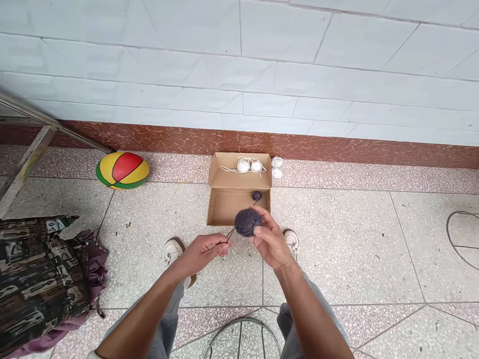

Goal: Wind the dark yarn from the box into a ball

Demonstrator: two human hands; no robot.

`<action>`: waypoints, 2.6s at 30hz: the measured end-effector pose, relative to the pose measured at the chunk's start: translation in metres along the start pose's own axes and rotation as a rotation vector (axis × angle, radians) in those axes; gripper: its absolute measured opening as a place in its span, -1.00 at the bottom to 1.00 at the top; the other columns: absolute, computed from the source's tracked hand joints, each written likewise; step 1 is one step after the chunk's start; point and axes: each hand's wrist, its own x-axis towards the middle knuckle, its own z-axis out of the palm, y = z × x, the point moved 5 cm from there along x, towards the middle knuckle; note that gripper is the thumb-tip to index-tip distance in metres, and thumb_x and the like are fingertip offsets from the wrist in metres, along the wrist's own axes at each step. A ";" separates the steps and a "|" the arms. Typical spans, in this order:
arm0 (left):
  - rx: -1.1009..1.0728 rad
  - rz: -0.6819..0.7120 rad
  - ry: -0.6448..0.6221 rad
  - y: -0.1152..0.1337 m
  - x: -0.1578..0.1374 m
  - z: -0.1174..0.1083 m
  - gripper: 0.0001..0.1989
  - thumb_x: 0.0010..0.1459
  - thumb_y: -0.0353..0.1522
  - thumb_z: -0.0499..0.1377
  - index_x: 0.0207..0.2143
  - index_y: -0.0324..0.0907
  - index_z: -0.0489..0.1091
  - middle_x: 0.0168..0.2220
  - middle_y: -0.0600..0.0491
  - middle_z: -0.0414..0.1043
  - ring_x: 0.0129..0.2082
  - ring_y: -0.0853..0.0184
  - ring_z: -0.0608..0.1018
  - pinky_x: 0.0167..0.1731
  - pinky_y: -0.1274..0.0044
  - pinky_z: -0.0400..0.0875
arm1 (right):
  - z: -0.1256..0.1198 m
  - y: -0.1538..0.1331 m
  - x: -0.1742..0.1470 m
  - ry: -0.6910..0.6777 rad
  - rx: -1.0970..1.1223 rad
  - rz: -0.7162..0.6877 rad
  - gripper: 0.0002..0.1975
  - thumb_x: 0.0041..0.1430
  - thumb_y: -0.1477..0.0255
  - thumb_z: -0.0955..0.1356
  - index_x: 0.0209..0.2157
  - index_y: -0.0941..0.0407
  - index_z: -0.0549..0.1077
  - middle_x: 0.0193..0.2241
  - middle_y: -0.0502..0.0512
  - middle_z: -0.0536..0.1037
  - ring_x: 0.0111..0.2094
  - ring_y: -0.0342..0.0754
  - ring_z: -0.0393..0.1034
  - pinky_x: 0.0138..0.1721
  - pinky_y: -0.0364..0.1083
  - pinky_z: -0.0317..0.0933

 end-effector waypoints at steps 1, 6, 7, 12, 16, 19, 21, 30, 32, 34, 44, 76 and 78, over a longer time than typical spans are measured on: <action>-0.011 -0.011 -0.050 0.001 -0.001 0.004 -0.63 0.25 -0.12 0.11 -0.30 -0.23 0.52 -0.39 0.01 0.51 -0.40 0.36 0.51 -0.35 0.56 0.40 | -0.006 -0.004 0.002 0.068 -0.019 -0.067 -0.48 -0.11 0.19 0.54 -0.09 -0.03 0.43 -0.14 0.06 0.54 -0.18 0.02 0.47 -0.08 0.08 0.38; -0.049 -0.054 -0.224 0.011 -0.006 0.014 -0.61 0.25 -0.11 0.11 -0.18 -0.24 0.53 -0.35 -0.01 0.52 -0.38 0.36 0.53 -0.32 0.56 0.41 | -0.025 -0.015 0.004 0.332 -0.454 -0.325 -0.55 -0.11 0.30 0.54 -0.17 0.02 0.39 -0.20 0.07 0.47 -0.15 0.03 0.42 -0.05 0.11 0.38; -0.039 -0.052 -0.232 0.014 -0.006 0.014 -0.62 0.25 -0.12 0.12 -0.18 -0.24 0.53 -0.34 -0.02 0.53 -0.37 0.35 0.53 -0.32 0.56 0.40 | -0.025 -0.015 0.004 0.344 -0.588 -0.351 -0.55 -0.12 0.33 0.53 -0.17 0.02 0.40 -0.18 0.08 0.44 -0.13 0.05 0.41 -0.06 0.12 0.39; -0.001 0.036 -0.160 0.021 -0.007 0.006 -0.65 0.24 -0.14 0.14 -0.37 -0.25 0.51 -0.41 0.01 0.48 -0.38 0.35 0.48 -0.34 0.56 0.34 | -0.017 -0.005 0.004 0.185 -1.012 -0.381 -0.58 -0.11 0.50 0.42 -0.12 0.02 0.43 -0.10 0.13 0.38 -0.05 0.07 0.37 -0.02 0.11 0.36; -0.080 0.064 0.047 0.013 -0.005 -0.010 -0.65 0.24 -0.14 0.13 -0.41 -0.24 0.46 -0.46 0.04 0.42 -0.43 0.38 0.42 -0.36 0.56 0.32 | -0.010 0.010 0.001 -0.073 -1.012 -0.111 -0.55 -0.16 0.59 0.38 -0.15 0.03 0.42 -0.17 0.07 0.44 -0.15 0.01 0.40 -0.05 0.05 0.34; -0.108 0.054 0.191 0.007 -0.002 -0.019 -0.66 0.22 -0.13 0.12 -0.40 -0.22 0.44 -0.48 0.07 0.40 -0.45 0.39 0.41 -0.36 0.56 0.33 | 0.000 0.016 -0.008 -0.256 -0.799 0.130 -0.55 -0.17 0.58 0.42 -0.15 0.05 0.43 -0.22 0.02 0.48 -0.21 -0.05 0.39 -0.10 -0.02 0.31; -0.099 0.033 0.250 0.005 0.000 -0.021 -0.66 0.21 -0.13 0.13 -0.40 -0.22 0.44 -0.49 0.07 0.41 -0.44 0.39 0.42 -0.35 0.56 0.34 | 0.008 0.017 -0.014 -0.337 -0.605 0.243 -0.55 -0.16 0.53 0.47 -0.14 0.05 0.44 -0.25 -0.01 0.48 -0.24 -0.08 0.38 -0.16 -0.06 0.30; -0.094 0.023 0.112 0.000 0.005 -0.005 -0.60 0.23 -0.07 0.12 -0.37 -0.23 0.51 -0.42 0.01 0.49 -0.39 0.33 0.49 -0.32 0.52 0.41 | 0.015 0.008 -0.010 -0.239 -0.125 0.160 -0.32 -0.24 0.25 0.60 -0.01 -0.02 0.43 -0.16 0.05 0.51 -0.18 -0.02 0.42 -0.12 -0.02 0.30; -0.063 0.028 0.047 -0.001 0.004 0.000 -0.58 0.25 -0.08 0.10 -0.39 -0.24 0.51 -0.42 0.00 0.49 -0.40 0.34 0.48 -0.33 0.53 0.40 | 0.009 0.004 -0.006 -0.110 -0.153 0.066 -0.36 -0.22 0.20 0.58 -0.05 -0.02 0.42 -0.16 0.06 0.50 -0.18 0.00 0.42 -0.09 0.00 0.31; -0.040 0.020 -0.001 0.000 0.003 0.003 -0.58 0.26 -0.08 0.10 -0.36 -0.24 0.53 -0.40 -0.01 0.49 -0.40 0.35 0.48 -0.33 0.53 0.40 | 0.002 -0.001 -0.002 0.020 -0.219 -0.035 -0.41 -0.20 0.18 0.57 -0.11 -0.01 0.40 -0.16 0.07 0.50 -0.18 0.01 0.41 -0.08 0.01 0.31; 0.023 0.080 -0.123 0.021 -0.004 0.004 -0.56 0.26 -0.08 0.11 -0.43 -0.24 0.51 -0.48 0.01 0.45 -0.43 0.36 0.46 -0.39 0.56 0.32 | -0.016 -0.011 0.002 0.255 -0.941 -0.406 -0.60 0.01 0.32 0.49 -0.10 0.00 0.38 -0.03 0.16 0.42 -0.01 0.11 0.36 -0.09 0.07 0.38; -0.002 0.018 -0.141 0.021 -0.005 0.010 -0.63 0.25 -0.14 0.11 -0.43 -0.23 0.47 -0.45 0.03 0.44 -0.42 0.37 0.46 -0.37 0.57 0.32 | -0.012 -0.008 0.001 0.198 -0.876 -0.367 -0.54 -0.02 0.33 0.49 -0.05 -0.02 0.38 0.00 0.16 0.36 0.05 0.11 0.33 -0.05 0.09 0.38; 0.004 0.025 -0.130 0.022 -0.006 0.006 -0.66 0.23 -0.15 0.13 -0.44 -0.23 0.47 -0.45 0.03 0.44 -0.42 0.37 0.45 -0.37 0.57 0.30 | -0.012 -0.008 0.002 0.146 -0.970 -0.390 -0.58 0.00 0.41 0.46 -0.06 -0.01 0.38 0.03 0.18 0.38 0.08 0.13 0.32 0.01 0.12 0.35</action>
